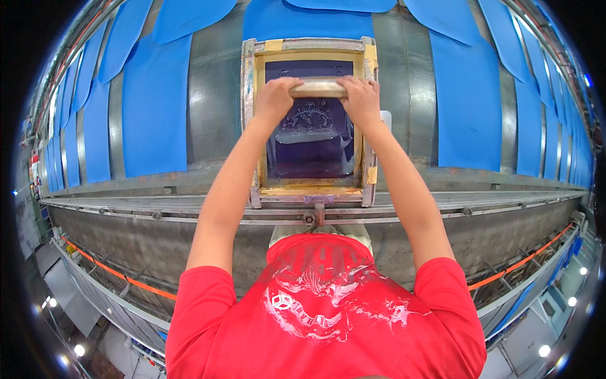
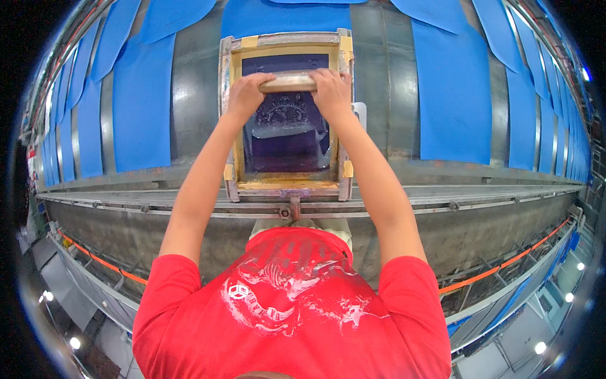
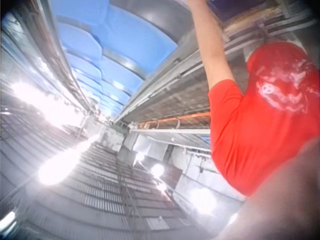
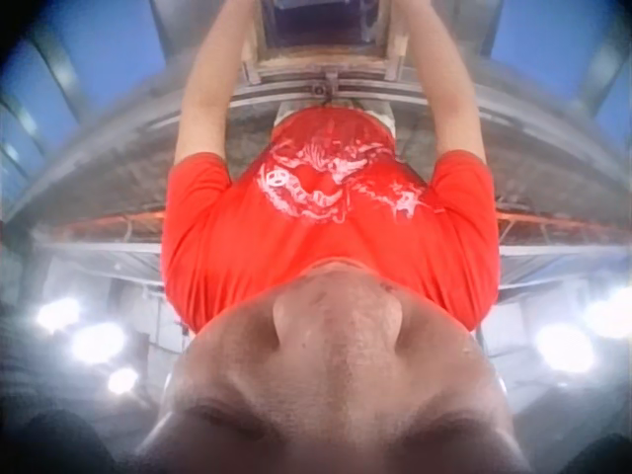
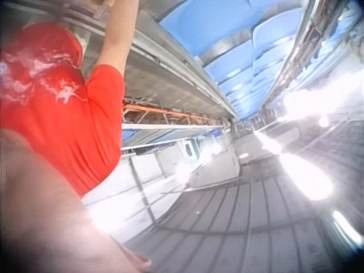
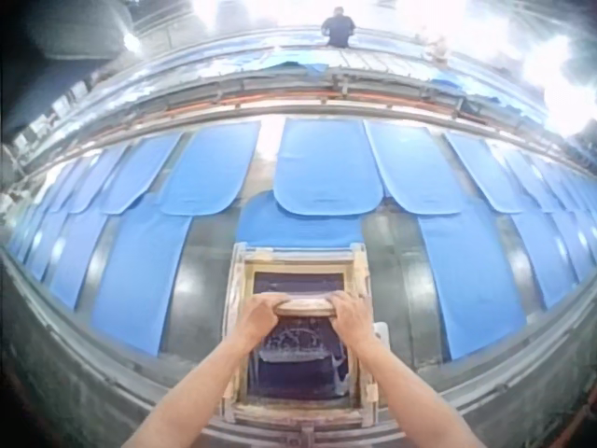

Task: The person uses a squeegee to pull purple ink across a screen-printing frame over blue fabric pieces on a conveyor. They repeatedly reload ink and wipe the screen, then move the frame to a side table to add more ink from a container before returning to continue printing.

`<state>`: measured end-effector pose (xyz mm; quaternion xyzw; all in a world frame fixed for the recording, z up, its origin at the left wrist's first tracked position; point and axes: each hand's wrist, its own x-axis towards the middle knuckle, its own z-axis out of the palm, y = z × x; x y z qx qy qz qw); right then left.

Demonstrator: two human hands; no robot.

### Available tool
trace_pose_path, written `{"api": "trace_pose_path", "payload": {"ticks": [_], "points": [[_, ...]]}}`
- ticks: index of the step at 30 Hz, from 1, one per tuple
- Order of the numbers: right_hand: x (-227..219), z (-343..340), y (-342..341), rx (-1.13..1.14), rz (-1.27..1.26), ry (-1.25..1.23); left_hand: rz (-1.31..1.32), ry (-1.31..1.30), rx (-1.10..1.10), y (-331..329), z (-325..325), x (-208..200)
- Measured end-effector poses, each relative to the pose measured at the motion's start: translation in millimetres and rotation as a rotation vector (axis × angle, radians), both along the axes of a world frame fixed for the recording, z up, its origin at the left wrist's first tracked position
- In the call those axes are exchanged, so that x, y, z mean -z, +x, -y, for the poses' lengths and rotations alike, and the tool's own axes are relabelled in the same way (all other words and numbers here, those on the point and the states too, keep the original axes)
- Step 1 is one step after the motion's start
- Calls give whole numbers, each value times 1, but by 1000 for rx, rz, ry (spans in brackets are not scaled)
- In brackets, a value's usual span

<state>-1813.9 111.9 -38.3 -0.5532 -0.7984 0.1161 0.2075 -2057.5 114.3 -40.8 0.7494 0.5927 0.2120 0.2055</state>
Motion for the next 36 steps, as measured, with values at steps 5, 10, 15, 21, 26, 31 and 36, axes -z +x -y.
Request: {"api": "trace_pose_path", "payload": {"ticks": [5, 10, 15, 21, 26, 31, 36], "points": [[-15, 108, 9, -46, 103, -200, 35, -6, 20, 11, 110, -12], [-16, 140, 46, -202, -233, -324, 85, 84, 50, 15, 164, -1], [51, 45, 113, 409, -385, -317, 12, 61, 19, 29, 160, 30], [81, 20, 110, 469, -481, -494, -109, 162, 77, 40, 161, 43], [21, 42, 82, 145, -206, 25, 39, 169, 106, 17, 184, 26], [-26, 55, 26, 374, -628, -144, 165, 170, 34, -23, 207, -16], [-18, 73, 26, 291, -648, -149, 133, 157, -29, -17, 223, -23]]}}
